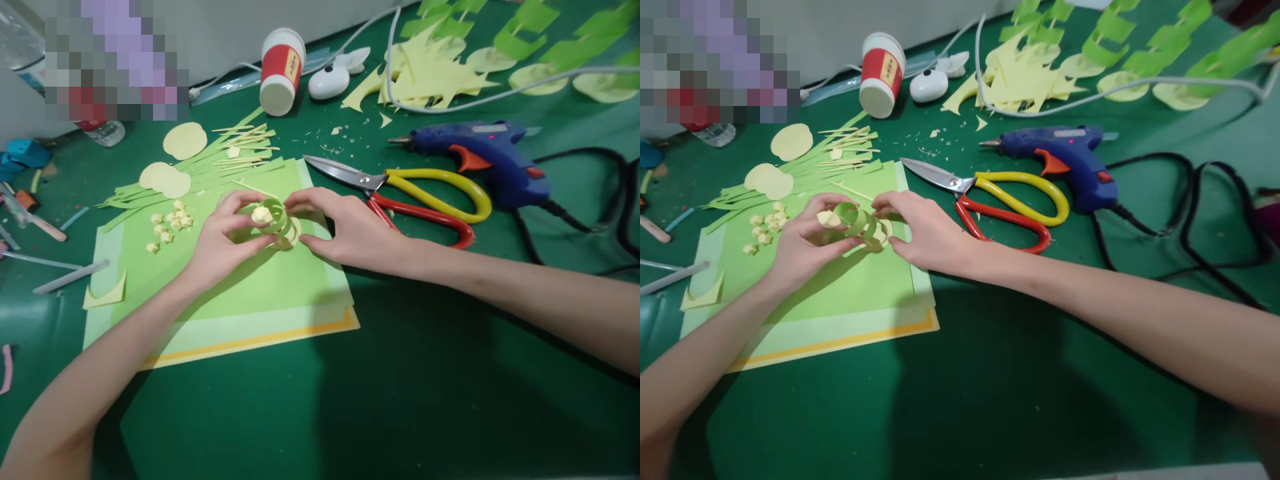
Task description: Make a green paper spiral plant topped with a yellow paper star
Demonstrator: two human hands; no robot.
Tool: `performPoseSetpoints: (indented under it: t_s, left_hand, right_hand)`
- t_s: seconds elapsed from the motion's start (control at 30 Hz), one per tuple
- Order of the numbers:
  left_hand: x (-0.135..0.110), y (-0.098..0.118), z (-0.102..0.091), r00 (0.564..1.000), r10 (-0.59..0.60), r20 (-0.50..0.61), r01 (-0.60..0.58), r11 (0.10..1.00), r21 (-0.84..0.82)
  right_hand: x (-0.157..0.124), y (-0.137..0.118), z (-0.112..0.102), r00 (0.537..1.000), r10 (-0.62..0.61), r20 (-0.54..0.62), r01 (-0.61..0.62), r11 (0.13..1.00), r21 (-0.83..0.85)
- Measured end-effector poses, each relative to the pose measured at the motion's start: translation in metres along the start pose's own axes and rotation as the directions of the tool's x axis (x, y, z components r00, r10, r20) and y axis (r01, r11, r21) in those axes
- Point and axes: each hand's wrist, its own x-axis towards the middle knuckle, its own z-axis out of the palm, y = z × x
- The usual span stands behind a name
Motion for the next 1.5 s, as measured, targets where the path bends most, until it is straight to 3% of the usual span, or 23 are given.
performPoseSetpoints:
  t_s: [0.33,0.7,1.1,1.33,1.5]
  left_hand:
    - [0.001,-0.002,0.002,0.999,0.045,-0.002,-0.045,0.999,-0.006]
    - [0.001,0.002,0.002,0.998,-0.057,-0.004,0.057,0.998,-0.026]
    - [0.001,0.003,0.002,0.999,-0.038,0.017,0.038,0.999,0.019]
    - [0.000,0.003,0.002,0.999,-0.022,0.028,0.022,0.999,0.025]
    - [-0.001,0.000,0.002,1.000,0.004,0.029,-0.005,1.000,0.014]
  right_hand:
    - [0.001,0.004,0.004,1.000,-0.010,-0.018,0.010,0.999,0.038]
    - [0.000,0.004,0.005,1.000,-0.016,-0.022,0.016,0.999,0.031]
    - [-0.001,0.004,0.003,1.000,0.003,-0.013,-0.003,0.999,0.032]
    - [0.000,-0.015,-0.006,0.957,-0.191,-0.219,0.168,0.978,-0.120]
    - [0.006,-0.026,-0.003,0.960,-0.186,-0.208,0.161,0.978,-0.135]
